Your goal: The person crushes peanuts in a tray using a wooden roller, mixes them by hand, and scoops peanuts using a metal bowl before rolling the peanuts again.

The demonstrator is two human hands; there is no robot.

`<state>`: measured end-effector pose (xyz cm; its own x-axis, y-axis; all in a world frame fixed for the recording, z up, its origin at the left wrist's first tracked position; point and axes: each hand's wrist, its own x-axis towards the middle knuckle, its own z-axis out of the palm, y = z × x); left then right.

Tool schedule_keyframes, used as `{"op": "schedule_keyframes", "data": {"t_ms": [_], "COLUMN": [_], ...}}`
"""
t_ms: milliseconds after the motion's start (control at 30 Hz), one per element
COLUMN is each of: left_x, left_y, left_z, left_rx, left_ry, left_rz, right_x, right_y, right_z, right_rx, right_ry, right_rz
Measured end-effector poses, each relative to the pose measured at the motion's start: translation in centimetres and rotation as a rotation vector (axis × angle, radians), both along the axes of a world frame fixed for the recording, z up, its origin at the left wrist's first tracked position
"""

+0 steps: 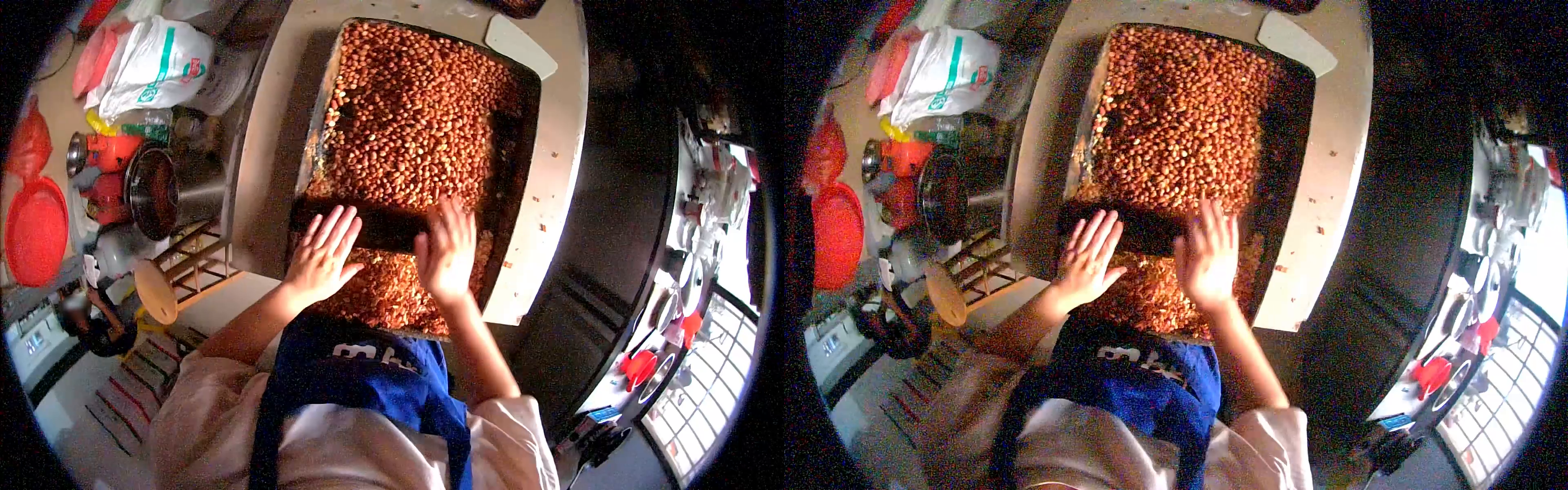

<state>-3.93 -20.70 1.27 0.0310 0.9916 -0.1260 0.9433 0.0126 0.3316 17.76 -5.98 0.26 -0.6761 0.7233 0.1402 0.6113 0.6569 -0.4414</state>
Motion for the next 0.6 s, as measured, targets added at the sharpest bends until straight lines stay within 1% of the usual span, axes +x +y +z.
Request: {"op": "schedule_keyframes", "data": {"t_ms": [67,100,133,167,200,233,300,333,400,467,500,533,567,600], "left_x": [-0.1,-0.8,-1.6,-2.5,-3.7,-5.6,-8.5,-8.9,-8.4,-7.0,-6.4,-5.6,-4.9,-4.5], "left_y": [0.9,2.2,4.1,6.2,9.1,11.8,15.9,17.2,16.7,13.7,11.6,9.7,7.5,5.6], "left_z": [-0.7,-1.5,-1.4,-3.4,-2.4,-4.5,-6.5,-6.6,-6.4,-5.0,-4.1,-3.9,-3.5,-2.9], "left_rx": [0.037,0.102,0.086,0.068,-0.046,0.117,0.115,0.110,0.129,0.214,0.247,0.226,0.206,0.172], "left_ry": [0.027,0.050,0.003,-0.010,-0.052,-0.049,-0.042,-0.067,0.046,0.118,0.093,0.127,0.092,0.043], "left_rz": [-0.008,-0.037,-0.003,0.043,0.125,0.121,0.193,0.269,0.241,0.129,0.079,0.026,0.008,-0.022], "right_x": [-0.9,-1.8,-3.3,-5.1,-7.0,-8.4,-10.0,-10.3,-10.6,-9.4,-8.2,-7.3,-6.6,-5.0], "right_y": [-3.0,-1.9,0.0,2.4,5.0,7.2,10.8,11.4,10.7,7.5,5.4,3.3,1.4,-0.9], "right_z": [-2.0,-1.8,-2.0,-1.8,-1.6,-1.0,-1.5,-1.5,-1.6,0.2,-1.3,-0.7,0.9,-1.2], "right_rx": [-0.020,0.022,0.039,0.093,0.088,0.104,0.150,0.138,0.137,0.068,0.233,-0.015,-0.104,0.066], "right_ry": [-0.122,-0.202,-0.279,-0.317,-0.358,-0.363,-0.302,-0.293,-0.358,-0.446,-0.413,-0.445,-0.430,-0.311], "right_rz": [-0.067,-0.095,-0.135,-0.181,-0.227,-0.250,-0.280,-0.288,-0.338,-0.301,-0.286,-0.240,-0.151,-0.135]}}
